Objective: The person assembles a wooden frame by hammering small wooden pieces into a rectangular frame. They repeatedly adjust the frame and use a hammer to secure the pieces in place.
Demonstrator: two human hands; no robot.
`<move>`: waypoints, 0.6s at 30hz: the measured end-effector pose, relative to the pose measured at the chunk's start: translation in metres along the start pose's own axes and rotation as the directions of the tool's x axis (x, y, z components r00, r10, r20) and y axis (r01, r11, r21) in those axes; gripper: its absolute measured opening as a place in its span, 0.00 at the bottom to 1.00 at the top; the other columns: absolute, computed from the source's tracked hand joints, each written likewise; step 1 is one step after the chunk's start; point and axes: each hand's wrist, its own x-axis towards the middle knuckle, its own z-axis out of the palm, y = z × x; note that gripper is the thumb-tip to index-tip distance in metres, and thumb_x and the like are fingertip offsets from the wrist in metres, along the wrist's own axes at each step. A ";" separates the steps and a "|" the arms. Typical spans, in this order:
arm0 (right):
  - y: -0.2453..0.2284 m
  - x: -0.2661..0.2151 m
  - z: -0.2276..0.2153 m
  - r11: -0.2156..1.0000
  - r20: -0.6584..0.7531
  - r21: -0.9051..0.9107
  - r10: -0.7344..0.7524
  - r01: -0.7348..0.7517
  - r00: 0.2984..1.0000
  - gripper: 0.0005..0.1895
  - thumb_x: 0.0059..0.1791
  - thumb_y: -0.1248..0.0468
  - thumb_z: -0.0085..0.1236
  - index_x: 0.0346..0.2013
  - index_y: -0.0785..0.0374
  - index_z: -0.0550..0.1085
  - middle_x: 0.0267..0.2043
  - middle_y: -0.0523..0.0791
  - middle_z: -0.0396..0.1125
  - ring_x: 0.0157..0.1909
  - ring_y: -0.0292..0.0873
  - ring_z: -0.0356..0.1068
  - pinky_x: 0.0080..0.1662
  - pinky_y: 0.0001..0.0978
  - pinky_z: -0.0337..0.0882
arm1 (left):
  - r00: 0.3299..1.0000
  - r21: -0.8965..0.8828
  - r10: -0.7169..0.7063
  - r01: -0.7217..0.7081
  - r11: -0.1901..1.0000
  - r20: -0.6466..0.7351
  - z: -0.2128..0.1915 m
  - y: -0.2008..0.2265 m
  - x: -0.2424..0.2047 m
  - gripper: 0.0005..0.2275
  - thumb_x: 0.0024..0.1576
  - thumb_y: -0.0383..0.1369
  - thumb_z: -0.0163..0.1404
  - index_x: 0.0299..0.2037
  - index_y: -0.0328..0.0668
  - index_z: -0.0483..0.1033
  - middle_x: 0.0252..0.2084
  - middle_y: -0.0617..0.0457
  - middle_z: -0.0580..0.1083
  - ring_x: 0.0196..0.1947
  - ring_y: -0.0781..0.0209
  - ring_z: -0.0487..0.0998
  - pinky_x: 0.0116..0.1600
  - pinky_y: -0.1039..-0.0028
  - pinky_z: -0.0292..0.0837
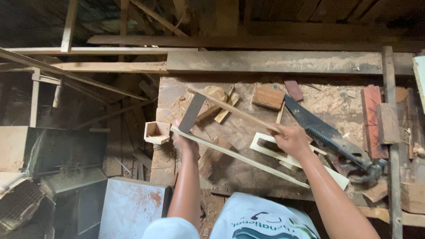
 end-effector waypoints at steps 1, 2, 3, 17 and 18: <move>0.004 -0.009 -0.001 1.000 -0.003 0.013 0.013 -0.013 1.000 0.22 0.42 0.67 0.57 0.50 0.52 0.80 0.29 0.47 0.75 0.23 0.41 0.73 0.29 0.34 0.71 | 0.960 0.278 0.262 -0.280 0.919 0.099 -0.003 -0.001 0.003 0.13 0.67 0.43 0.45 0.38 0.41 0.69 0.36 0.51 0.64 0.34 0.58 0.65 0.39 0.66 0.61; 0.009 -0.012 -0.005 1.000 -0.017 0.018 0.023 -0.023 1.000 0.23 0.41 0.68 0.57 0.51 0.53 0.80 0.28 0.48 0.75 0.23 0.42 0.73 0.29 0.34 0.71 | 0.844 0.483 0.462 -0.535 0.693 0.272 0.004 -0.004 0.012 0.13 0.69 0.41 0.44 0.40 0.37 0.69 0.42 0.47 0.66 0.40 0.53 0.67 0.45 0.63 0.64; 0.012 -0.017 -0.006 1.000 -0.037 -0.011 0.005 -0.006 0.999 0.24 0.40 0.69 0.57 0.51 0.53 0.80 0.27 0.50 0.74 0.23 0.44 0.72 0.29 0.35 0.71 | 0.668 0.587 0.570 -0.726 0.359 0.478 0.010 -0.006 0.021 0.13 0.70 0.38 0.43 0.42 0.34 0.68 0.48 0.42 0.67 0.45 0.48 0.69 0.50 0.59 0.68; -0.007 -0.033 -0.032 0.997 -0.168 0.008 -0.079 0.082 0.983 0.25 0.36 0.73 0.58 0.47 0.57 0.81 0.34 0.49 0.77 0.32 0.50 0.73 0.38 0.36 0.72 | 0.241 0.382 0.296 -0.583 -0.717 0.924 0.050 -0.032 0.116 0.15 0.58 0.37 0.51 0.52 0.39 0.72 0.51 0.44 0.70 0.49 0.46 0.71 0.58 0.56 0.68; -0.008 -0.035 -0.035 0.999 -0.151 -0.007 -0.054 0.054 0.987 0.26 0.35 0.73 0.58 0.48 0.57 0.81 0.32 0.50 0.75 0.32 0.50 0.72 0.38 0.37 0.72 | 0.288 0.379 0.255 -0.577 -0.723 0.923 0.054 -0.032 0.117 0.14 0.59 0.37 0.51 0.51 0.41 0.72 0.50 0.45 0.70 0.49 0.47 0.71 0.57 0.57 0.68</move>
